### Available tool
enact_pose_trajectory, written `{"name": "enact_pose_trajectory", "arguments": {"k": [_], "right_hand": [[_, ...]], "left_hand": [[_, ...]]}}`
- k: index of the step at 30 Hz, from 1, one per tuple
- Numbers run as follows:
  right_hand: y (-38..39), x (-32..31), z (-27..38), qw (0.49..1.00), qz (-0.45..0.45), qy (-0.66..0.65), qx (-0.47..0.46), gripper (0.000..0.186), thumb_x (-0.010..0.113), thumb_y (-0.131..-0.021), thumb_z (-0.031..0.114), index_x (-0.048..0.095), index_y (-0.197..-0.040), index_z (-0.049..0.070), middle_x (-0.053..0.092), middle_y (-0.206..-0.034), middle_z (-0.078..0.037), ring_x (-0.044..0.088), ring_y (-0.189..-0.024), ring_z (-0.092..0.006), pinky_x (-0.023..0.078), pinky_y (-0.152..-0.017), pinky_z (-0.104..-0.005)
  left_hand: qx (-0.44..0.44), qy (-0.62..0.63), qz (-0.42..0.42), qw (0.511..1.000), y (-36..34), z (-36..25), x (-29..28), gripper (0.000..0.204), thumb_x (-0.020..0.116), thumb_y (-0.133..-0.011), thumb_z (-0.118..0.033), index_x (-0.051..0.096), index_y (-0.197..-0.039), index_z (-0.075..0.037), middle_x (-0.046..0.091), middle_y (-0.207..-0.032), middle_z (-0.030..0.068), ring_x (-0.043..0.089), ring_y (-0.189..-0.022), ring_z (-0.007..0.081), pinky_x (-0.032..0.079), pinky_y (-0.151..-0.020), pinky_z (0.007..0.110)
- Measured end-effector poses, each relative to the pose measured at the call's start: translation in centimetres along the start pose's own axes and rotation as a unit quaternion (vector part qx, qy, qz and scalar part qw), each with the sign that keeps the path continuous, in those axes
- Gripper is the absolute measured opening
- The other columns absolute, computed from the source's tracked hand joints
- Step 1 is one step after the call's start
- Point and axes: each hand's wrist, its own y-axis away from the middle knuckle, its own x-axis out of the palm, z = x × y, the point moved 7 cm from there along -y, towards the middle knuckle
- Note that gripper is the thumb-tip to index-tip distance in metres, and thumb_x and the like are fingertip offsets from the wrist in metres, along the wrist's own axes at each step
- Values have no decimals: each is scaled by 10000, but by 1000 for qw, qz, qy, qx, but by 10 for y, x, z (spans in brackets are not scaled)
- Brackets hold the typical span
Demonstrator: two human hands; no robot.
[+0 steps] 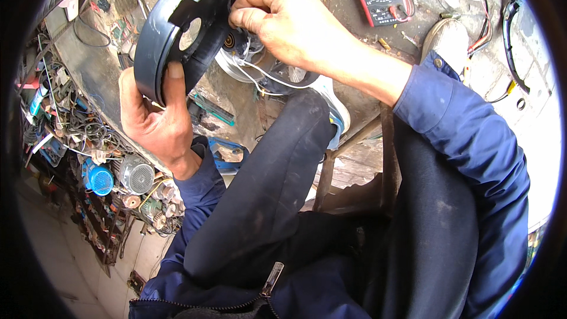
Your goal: The person tests a motor component with a multimeter, then assembles a black plastic cover over the motor housing. They secure the cover with screws using a screwdriver and later strip wire ends with pliers.
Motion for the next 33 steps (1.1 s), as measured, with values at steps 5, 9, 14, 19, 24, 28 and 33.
{"name": "enact_pose_trajectory", "arguments": {"k": [5,9,14,19,24,28,33], "right_hand": [[-2,1,-1,1000,-4,-19,-3,252,668,-1136,238,761,-1138,4,725,-980,36,623,-955,-53,536,-895,-283],[-2,-2,3,1000,-25,-10,-13,259,675,-1091,223,798,-1189,16,736,-888,-15,645,-831,-94,538,-786,-319],[-2,0,-1,1000,4,-18,20,261,672,-1132,231,774,-1194,-1,745,-988,17,653,-930,-66,561,-866,-288],[-3,-2,-1,996,-52,-65,-20,269,690,-1062,228,819,-1171,18,747,-849,-28,640,-777,-98,530,-746,-316],[-1,-5,0,996,-74,-54,-21,278,702,-1057,243,823,-1160,15,772,-877,-47,664,-798,-103,538,-761,-309],[-1,-6,-1,999,-40,-33,16,288,694,-1103,246,800,-1230,10,786,-996,-27,692,-921,-90,572,-848,-299],[0,-6,-8,991,-35,-124,30,291,696,-1122,237,790,-1280,11,808,-1106,-23,710,-1024,-87,572,-952,-296]], "left_hand": [[-19,19,-2,1000,3,4,0,282,817,-760,60,745,-1016,-31,700,-913,71,632,-844,241,508,-800,332],[-26,22,-2,999,5,3,0,287,825,-754,52,748,-1015,-37,702,-915,70,636,-847,243,507,-802,332],[0,8,-12,1000,6,1,0,312,841,-735,34,751,-1025,-40,708,-933,79,655,-869,256,515,-831,344],[6,19,-14,1000,12,1,1,342,837,-714,34,750,-1035,-46,715,-959,87,659,-888,272,519,-854,363],[-1,20,-16,1000,12,2,3,350,836,-713,29,750,-1043,-51,713,-969,89,661,-890,272,522,-854,365],[11,9,12,1000,12,-3,4,220,830,-882,23,697,-1049,-33,658,-987,16,598,-888,140,475,-841,267],[-1,8,-25,1000,14,0,4,354,847,-715,23,751,-1047,-54,720,-986,91,671,-905,268,528,-861,364]]}}
